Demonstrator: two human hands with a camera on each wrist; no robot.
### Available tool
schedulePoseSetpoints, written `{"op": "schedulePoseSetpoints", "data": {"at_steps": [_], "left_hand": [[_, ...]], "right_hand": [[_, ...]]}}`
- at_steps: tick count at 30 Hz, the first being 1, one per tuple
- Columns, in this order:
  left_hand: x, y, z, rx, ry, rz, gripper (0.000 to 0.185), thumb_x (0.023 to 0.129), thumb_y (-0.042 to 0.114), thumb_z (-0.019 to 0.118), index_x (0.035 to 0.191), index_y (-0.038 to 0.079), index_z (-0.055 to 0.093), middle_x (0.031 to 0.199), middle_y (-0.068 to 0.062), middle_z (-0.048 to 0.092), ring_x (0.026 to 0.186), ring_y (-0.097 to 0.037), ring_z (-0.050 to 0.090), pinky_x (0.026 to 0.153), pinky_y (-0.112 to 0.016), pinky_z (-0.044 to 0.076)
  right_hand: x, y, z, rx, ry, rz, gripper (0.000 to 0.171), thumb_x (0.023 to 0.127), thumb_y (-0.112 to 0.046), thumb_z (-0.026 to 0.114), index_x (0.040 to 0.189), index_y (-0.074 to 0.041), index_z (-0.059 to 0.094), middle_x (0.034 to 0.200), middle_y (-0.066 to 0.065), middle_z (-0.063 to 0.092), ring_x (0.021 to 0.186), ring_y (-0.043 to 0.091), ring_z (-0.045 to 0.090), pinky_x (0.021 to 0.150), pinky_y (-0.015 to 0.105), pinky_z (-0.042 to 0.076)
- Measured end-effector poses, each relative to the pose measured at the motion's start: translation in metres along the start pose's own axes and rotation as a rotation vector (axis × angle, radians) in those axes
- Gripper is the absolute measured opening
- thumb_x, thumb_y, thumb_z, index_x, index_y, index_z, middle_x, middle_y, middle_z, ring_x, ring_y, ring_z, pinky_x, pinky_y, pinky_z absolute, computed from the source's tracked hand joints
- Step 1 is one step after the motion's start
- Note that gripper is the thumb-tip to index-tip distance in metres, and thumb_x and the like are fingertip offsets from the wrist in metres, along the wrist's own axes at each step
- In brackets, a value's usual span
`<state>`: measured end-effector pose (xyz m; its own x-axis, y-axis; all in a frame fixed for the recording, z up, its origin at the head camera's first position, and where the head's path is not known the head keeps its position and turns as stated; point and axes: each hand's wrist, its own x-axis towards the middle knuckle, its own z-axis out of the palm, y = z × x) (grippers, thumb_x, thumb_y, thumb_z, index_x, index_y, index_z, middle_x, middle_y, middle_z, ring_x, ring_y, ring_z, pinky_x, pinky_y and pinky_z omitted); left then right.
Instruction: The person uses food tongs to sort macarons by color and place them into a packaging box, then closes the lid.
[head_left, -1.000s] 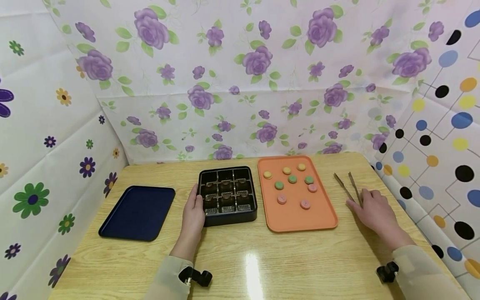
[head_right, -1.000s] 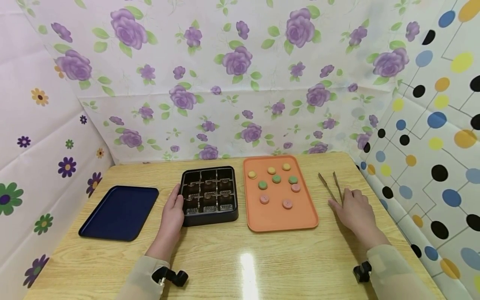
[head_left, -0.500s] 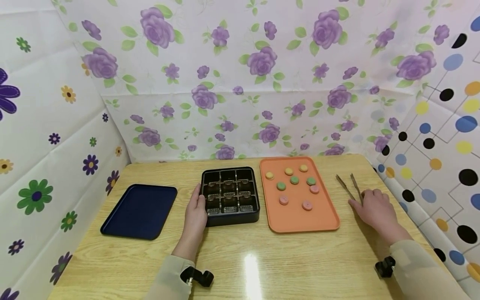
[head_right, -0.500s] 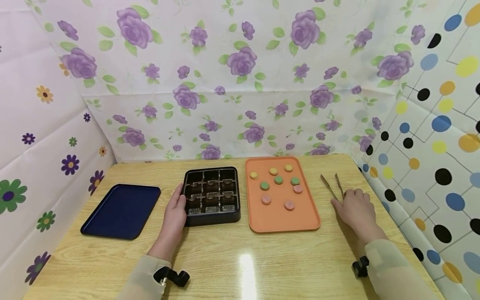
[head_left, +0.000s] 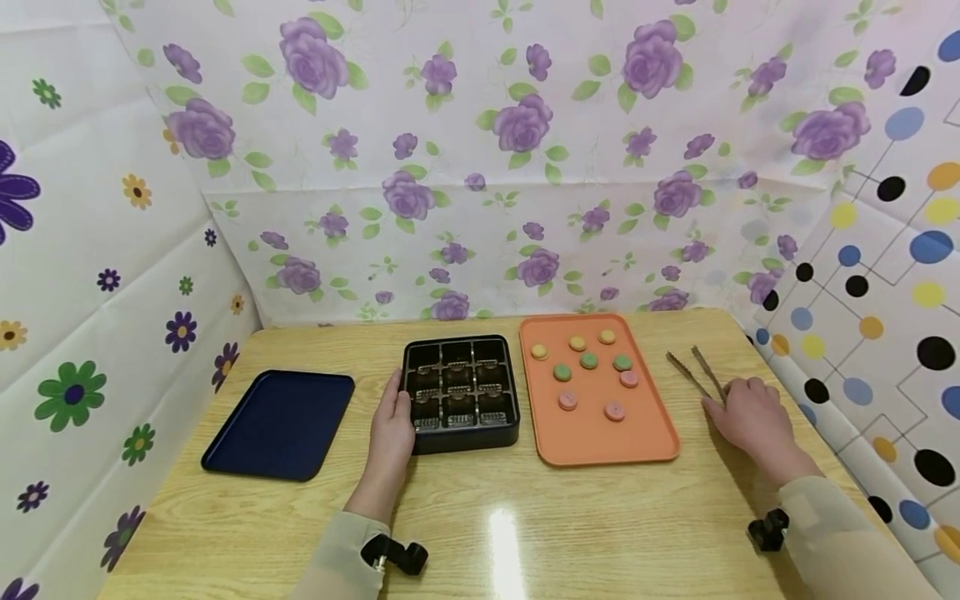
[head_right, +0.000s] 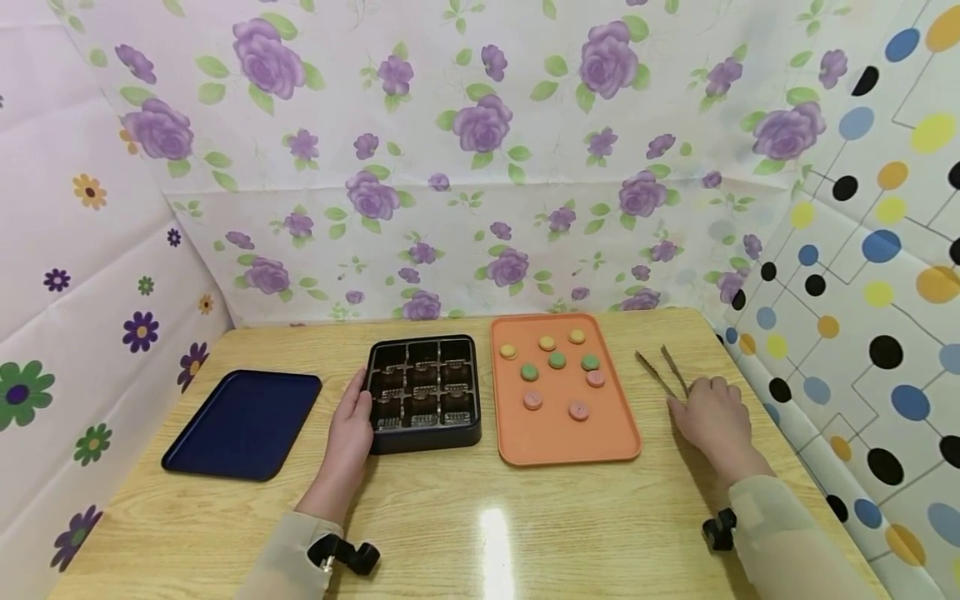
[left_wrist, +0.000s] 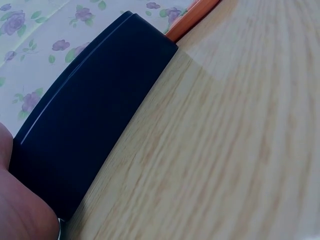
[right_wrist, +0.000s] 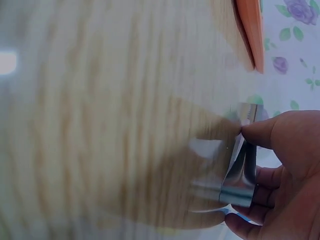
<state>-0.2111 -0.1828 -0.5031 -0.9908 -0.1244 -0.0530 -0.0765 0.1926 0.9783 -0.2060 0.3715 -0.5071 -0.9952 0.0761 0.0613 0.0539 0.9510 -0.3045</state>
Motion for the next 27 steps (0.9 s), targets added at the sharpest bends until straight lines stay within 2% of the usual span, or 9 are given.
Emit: {"op": "schedulePoseSetpoints", "data": {"at_steps": [9,14,20,27], "left_hand": [[0.002,-0.001,0.001,-0.011,0.005,-0.001,0.058,0.124,0.028,0.032,0.180,0.022,0.018,0.184,-0.002,0.014,0.169,-0.032,0.009,0.135,-0.058,0.015],[0.002,0.000,0.002,-0.019,0.004,0.010,0.058,0.124,0.025,0.032,0.180,0.019,0.018,0.184,-0.004,0.014,0.169,-0.033,0.009,0.135,-0.058,0.015],[0.003,0.001,0.003,-0.015,0.012,0.017,0.058,0.124,0.025,0.032,0.179,0.018,0.019,0.184,-0.005,0.015,0.169,-0.033,0.010,0.135,-0.057,0.015],[0.001,0.001,0.004,-0.018,0.005,0.018,0.058,0.124,0.026,0.030,0.179,0.017,0.017,0.184,-0.005,0.013,0.169,-0.032,0.009,0.135,-0.057,0.014]], "right_hand": [[-0.002,0.000,0.000,0.013,0.048,-0.004,0.042,0.110,-0.017,0.063,0.119,0.024,0.059,0.114,0.044,0.054,0.107,0.063,0.049,0.088,0.072,0.046],[-0.003,0.001,0.000,0.039,0.062,0.027,0.043,0.110,-0.015,0.061,0.126,0.025,0.057,0.120,0.046,0.054,0.111,0.066,0.050,0.089,0.075,0.047],[-0.007,-0.003,-0.003,0.069,0.065,0.072,0.044,0.112,-0.018,0.061,0.132,0.021,0.056,0.125,0.042,0.054,0.115,0.064,0.051,0.081,0.073,0.050],[-0.011,-0.005,-0.008,0.112,0.055,0.037,0.044,0.114,-0.019,0.063,0.135,0.019,0.058,0.122,0.039,0.058,0.104,0.057,0.060,0.073,0.063,0.053]]}}
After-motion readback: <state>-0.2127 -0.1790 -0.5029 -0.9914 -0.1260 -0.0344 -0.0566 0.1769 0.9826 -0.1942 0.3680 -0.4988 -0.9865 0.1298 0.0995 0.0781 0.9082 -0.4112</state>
